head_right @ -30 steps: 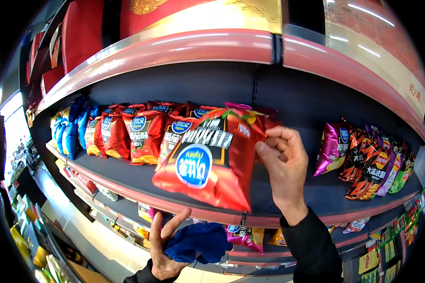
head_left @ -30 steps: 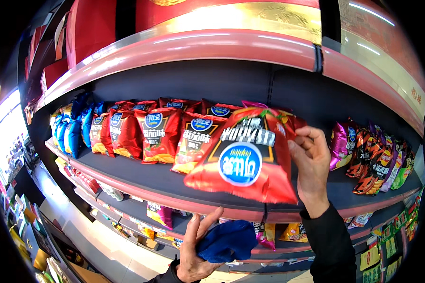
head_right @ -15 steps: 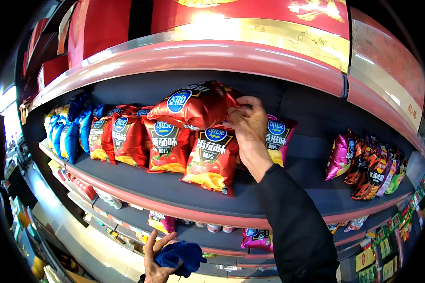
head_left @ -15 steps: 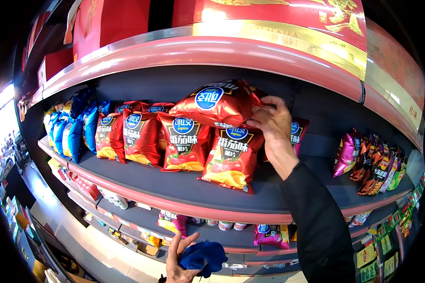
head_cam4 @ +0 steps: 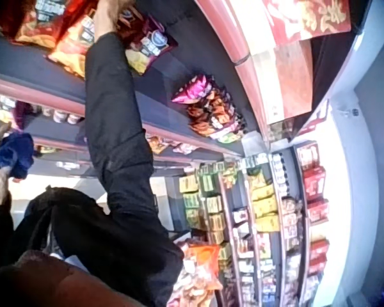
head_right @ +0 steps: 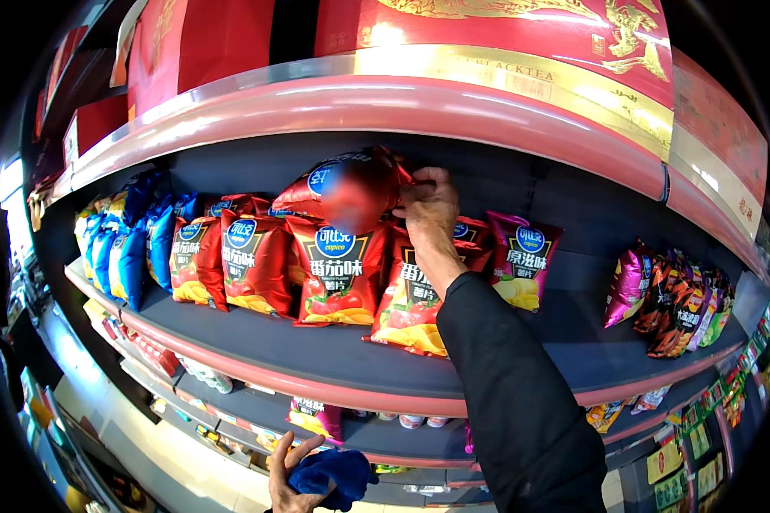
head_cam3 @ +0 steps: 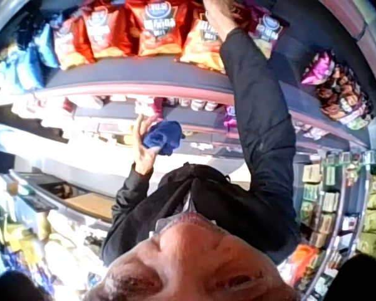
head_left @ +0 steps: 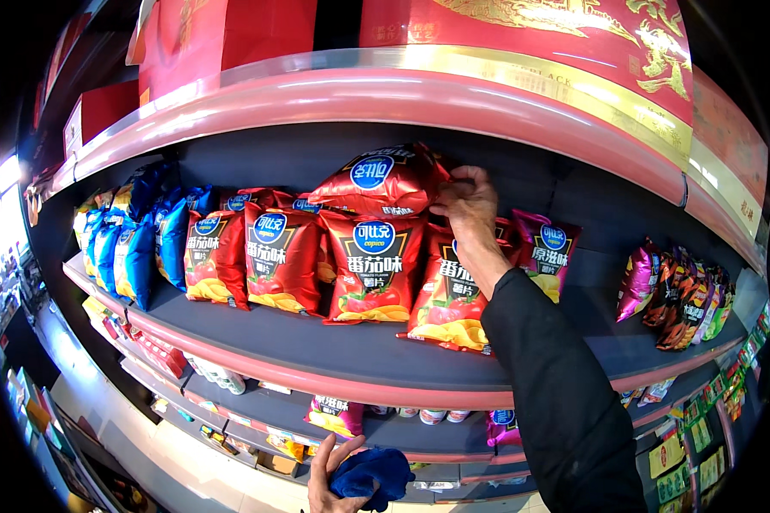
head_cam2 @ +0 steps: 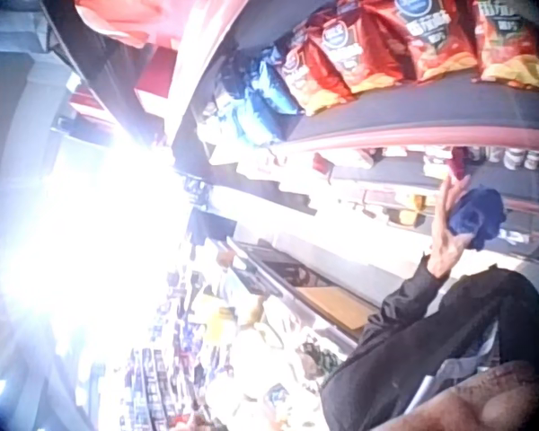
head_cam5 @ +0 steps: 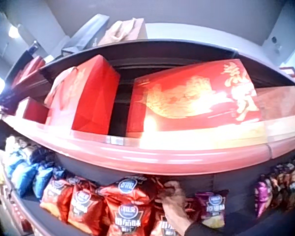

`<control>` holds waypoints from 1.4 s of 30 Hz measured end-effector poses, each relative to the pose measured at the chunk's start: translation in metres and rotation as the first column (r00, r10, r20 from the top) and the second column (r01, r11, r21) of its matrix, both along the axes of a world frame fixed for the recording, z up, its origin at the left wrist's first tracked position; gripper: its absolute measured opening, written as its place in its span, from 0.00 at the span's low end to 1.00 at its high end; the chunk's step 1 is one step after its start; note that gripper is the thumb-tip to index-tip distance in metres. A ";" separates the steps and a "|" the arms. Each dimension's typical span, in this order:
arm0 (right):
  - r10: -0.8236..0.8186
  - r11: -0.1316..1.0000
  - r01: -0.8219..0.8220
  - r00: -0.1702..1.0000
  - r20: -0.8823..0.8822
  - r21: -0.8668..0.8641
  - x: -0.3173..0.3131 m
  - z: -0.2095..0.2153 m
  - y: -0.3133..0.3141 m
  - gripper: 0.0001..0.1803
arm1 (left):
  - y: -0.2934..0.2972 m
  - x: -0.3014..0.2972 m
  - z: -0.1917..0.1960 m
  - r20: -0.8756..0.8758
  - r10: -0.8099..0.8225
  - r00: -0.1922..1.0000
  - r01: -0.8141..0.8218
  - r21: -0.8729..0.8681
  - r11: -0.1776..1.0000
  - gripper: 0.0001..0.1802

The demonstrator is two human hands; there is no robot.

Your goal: The person wipes a store shelf with a blue cloth and then restocks it with various bags of chips. They pick up individual bags, wipe the shelf surface, and place the bags back in neat rows.

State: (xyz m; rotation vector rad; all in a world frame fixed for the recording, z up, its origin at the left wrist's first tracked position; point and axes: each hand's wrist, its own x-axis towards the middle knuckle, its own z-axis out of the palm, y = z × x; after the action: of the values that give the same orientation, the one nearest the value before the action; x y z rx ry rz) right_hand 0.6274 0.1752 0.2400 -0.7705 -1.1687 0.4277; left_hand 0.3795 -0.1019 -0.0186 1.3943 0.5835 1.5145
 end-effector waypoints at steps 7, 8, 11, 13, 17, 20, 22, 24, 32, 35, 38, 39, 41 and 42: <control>-0.417 0.907 0.357 0.841 0.346 0.224 -0.017 0.006 -0.004 0.20 | 0.009 -0.018 -0.006 -0.062 0.031 0.998 -0.031 -0.002 1.000 0.57; -0.394 0.916 0.331 0.844 0.362 0.227 -0.015 0.004 -0.008 0.19 | 0.009 -0.020 -0.007 -0.067 0.033 0.997 -0.033 0.000 0.999 0.57; -0.348 0.934 0.285 0.863 0.366 0.216 -0.012 0.001 -0.015 0.13 | 0.013 -0.023 -0.012 -0.080 0.039 0.996 -0.040 -0.004 0.999 0.56; -0.433 0.897 0.375 0.851 0.297 0.235 -0.014 0.006 -0.013 0.12 | 0.014 -0.024 -0.012 -0.089 0.032 0.996 -0.035 -0.039 0.999 0.55; -0.506 0.860 0.454 0.817 0.278 0.233 -0.009 0.005 -0.002 0.13 | 0.016 -0.019 -0.008 -0.095 0.000 0.995 -0.008 -0.086 0.996 0.53; -0.396 0.918 0.352 0.775 0.493 0.184 -0.016 -0.012 -0.013 0.17 | 0.016 -0.022 -0.012 -0.107 0.025 0.994 -0.032 -0.066 0.997 0.51; -0.343 0.933 0.329 0.689 0.639 0.147 -0.031 -0.003 -0.048 0.20 | 0.016 -0.024 -0.014 -0.091 0.036 0.995 -0.042 -0.069 0.997 0.51; -0.488 0.859 0.402 0.455 0.745 0.316 -0.030 0.006 -0.064 0.31 | 0.017 -0.023 -0.013 -0.082 0.024 0.996 -0.031 -0.084 0.996 0.50; -0.425 0.904 0.184 0.281 0.861 0.386 -0.037 0.032 -0.041 0.52 | 0.017 -0.028 -0.014 -0.160 0.036 0.986 -0.050 -0.086 0.995 0.46; -0.483 0.872 0.188 0.191 0.854 0.451 -0.038 0.032 -0.036 0.49 | 0.016 -0.030 -0.015 -0.169 0.049 0.984 -0.066 -0.097 0.993 0.44; -0.656 0.740 0.260 0.075 0.751 0.621 -0.050 0.031 -0.038 0.45 | 0.013 -0.033 -0.016 -0.145 0.064 0.987 -0.085 -0.145 0.986 0.43; -0.719 0.667 0.287 0.006 0.695 0.688 -0.058 0.028 -0.038 0.44 | 0.013 -0.033 -0.017 -0.136 0.065 0.989 -0.087 -0.161 0.983 0.42; -0.758 0.585 0.308 -0.123 0.641 0.751 -0.073 0.025 -0.031 0.44 | 0.012 -0.035 -0.020 -0.132 0.058 0.990 -0.081 -0.184 0.980 0.41; -0.782 0.572 0.282 -0.098 0.616 0.770 -0.075 0.022 -0.027 0.41 | 0.013 -0.035 -0.020 -0.127 0.043 0.991 -0.067 -0.192 0.979 0.40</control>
State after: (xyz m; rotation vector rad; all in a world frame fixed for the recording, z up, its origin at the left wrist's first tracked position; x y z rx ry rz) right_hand 0.5522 0.1480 0.2618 -1.1012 -1.8338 -1.3492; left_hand 0.3442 -0.0894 -0.0388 1.3338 0.8309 1.3803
